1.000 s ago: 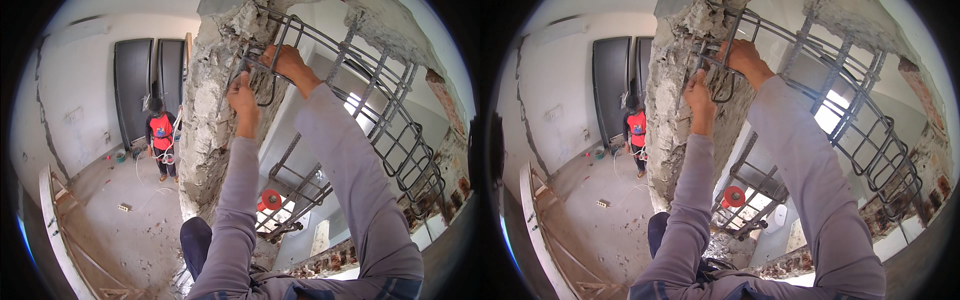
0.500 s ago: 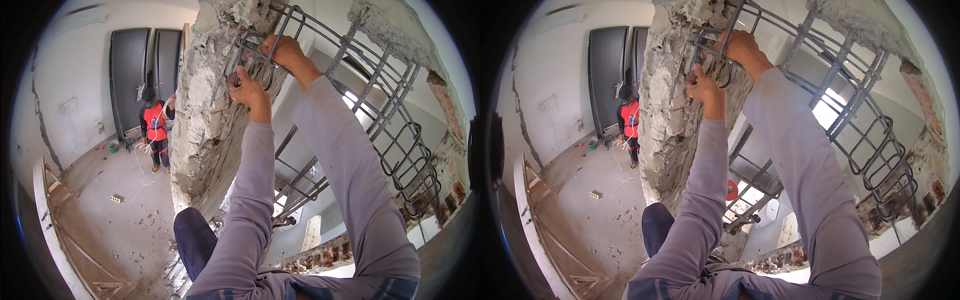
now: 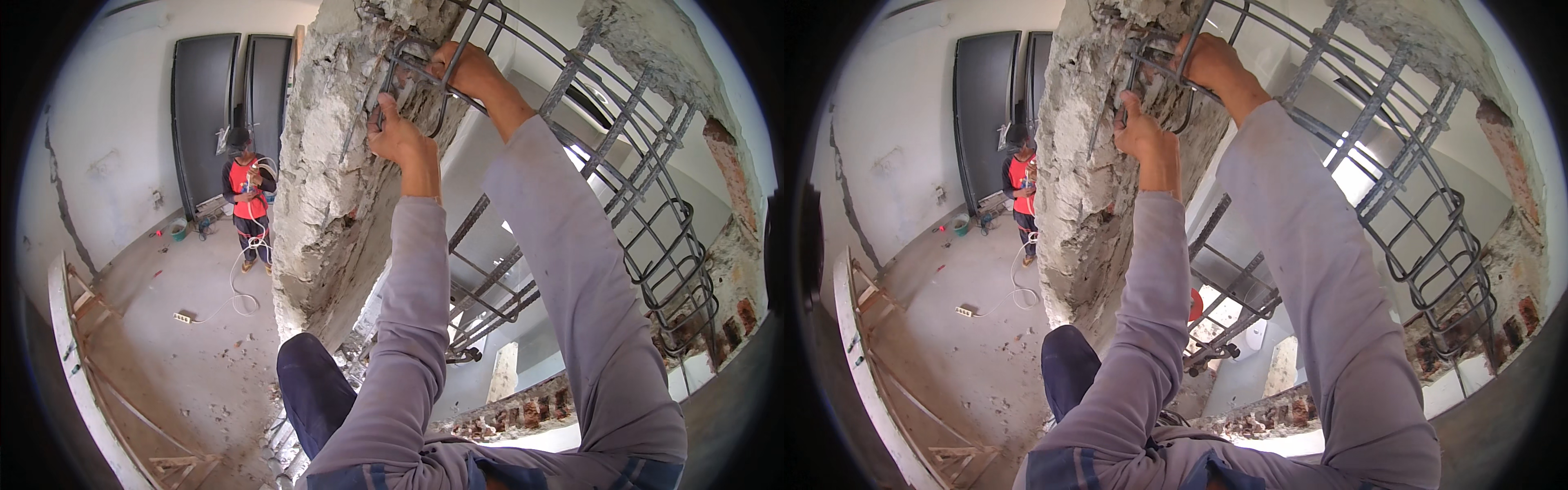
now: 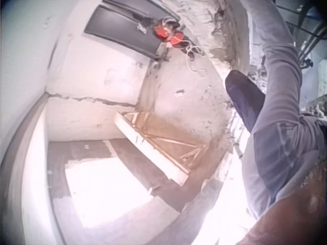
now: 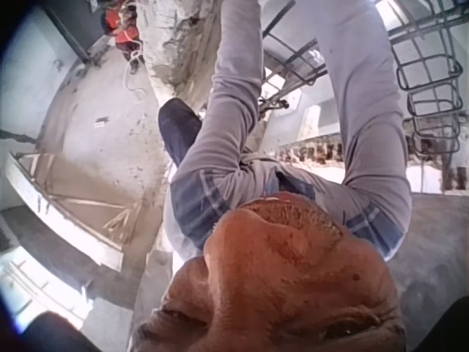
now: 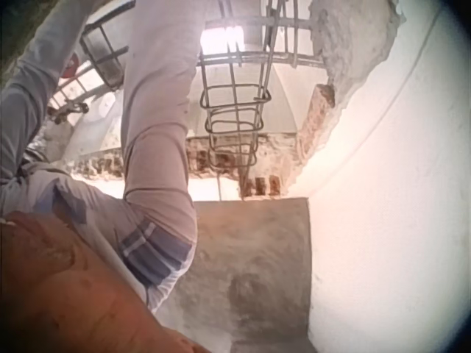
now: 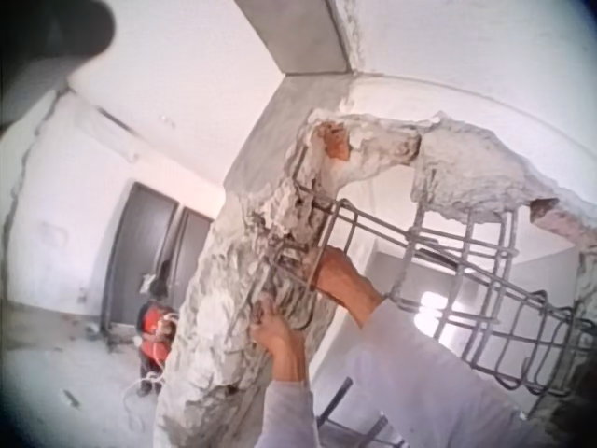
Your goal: The person is assembling a cylindrical rebar cage by hand, twisting wire ties around the intersections of vertical and horizontal steel bars. The worker uses pliers to secure the connections and adjusts the alignment of the bars to maintain the cage's shape. The task involves repetitive manual manipulation of the steel framework in a construction setting.
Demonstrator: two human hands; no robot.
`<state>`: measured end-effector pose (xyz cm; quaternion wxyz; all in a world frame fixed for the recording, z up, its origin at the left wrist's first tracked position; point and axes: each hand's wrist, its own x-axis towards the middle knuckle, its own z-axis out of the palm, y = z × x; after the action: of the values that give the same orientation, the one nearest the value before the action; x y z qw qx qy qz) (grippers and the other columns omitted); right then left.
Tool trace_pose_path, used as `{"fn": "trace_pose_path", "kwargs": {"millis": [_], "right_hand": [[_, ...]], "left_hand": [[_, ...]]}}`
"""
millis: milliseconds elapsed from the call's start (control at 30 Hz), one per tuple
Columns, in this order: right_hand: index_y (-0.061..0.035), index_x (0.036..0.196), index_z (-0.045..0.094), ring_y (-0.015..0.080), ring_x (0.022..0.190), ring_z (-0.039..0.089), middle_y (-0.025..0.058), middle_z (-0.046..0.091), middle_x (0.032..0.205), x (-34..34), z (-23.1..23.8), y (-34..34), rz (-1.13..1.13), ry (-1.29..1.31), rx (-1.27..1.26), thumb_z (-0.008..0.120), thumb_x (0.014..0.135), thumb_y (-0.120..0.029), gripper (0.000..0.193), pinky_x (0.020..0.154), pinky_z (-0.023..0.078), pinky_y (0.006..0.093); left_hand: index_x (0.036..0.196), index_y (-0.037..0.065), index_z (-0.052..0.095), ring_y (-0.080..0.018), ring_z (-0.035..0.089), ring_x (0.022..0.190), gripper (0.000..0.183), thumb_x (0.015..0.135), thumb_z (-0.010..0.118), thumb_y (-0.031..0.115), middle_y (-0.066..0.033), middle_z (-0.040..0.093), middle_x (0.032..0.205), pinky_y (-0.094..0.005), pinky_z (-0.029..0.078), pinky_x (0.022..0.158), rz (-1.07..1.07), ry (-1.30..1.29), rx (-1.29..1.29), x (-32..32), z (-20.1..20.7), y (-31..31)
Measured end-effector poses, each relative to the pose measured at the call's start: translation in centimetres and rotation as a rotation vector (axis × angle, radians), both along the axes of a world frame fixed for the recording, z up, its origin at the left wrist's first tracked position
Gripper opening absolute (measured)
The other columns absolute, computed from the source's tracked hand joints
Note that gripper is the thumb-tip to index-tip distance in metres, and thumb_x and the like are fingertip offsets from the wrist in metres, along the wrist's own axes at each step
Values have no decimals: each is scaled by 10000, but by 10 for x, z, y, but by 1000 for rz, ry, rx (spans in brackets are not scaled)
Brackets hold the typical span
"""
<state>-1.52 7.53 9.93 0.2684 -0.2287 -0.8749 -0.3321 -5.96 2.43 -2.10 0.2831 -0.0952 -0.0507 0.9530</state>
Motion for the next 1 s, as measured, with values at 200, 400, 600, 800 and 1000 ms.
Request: {"fn": "trace_pose_path", "kwargs": {"millis": [200,400,600,800,1000], "right_hand": [[-15,746,640,296,652,606,158,613,701,-1,1,-4,8,46,-99,644,782,-215,203,620,460,388],[-3,792,660,261,624,598,168,598,673,7,1,12,157,121,-135,612,763,-196,201,599,455,361],[-88,827,695,304,828,648,151,671,842,-1,0,-24,-55,202,-305,656,769,-366,286,732,501,394],[-15,743,654,309,705,623,169,619,713,6,-7,-28,39,349,-161,621,826,-309,307,654,484,391],[1,799,677,340,882,624,154,660,874,18,-11,-103,-236,199,30,601,770,-162,183,753,492,448]], "left_hand": [[944,-20,550,-156,549,703,274,812,726,143,-76,603,796,-280,473,634,37,19,-20,-5,-2,-2],[938,-44,560,-143,533,680,302,798,741,153,-78,606,779,-271,448,624,79,56,-90,0,0,-1],[959,-64,563,-160,538,681,349,786,755,170,-97,615,796,-278,451,639,96,85,-102,-10,-3,17],[1014,-38,521,-156,520,579,392,800,746,202,-99,613,830,-276,447,519,69,122,-89,-7,-6,26],[1013,-31,535,-141,513,651,401,788,759,214,-79,619,842,-265,408,577,28,87,-122,-16,-5,21]]}}
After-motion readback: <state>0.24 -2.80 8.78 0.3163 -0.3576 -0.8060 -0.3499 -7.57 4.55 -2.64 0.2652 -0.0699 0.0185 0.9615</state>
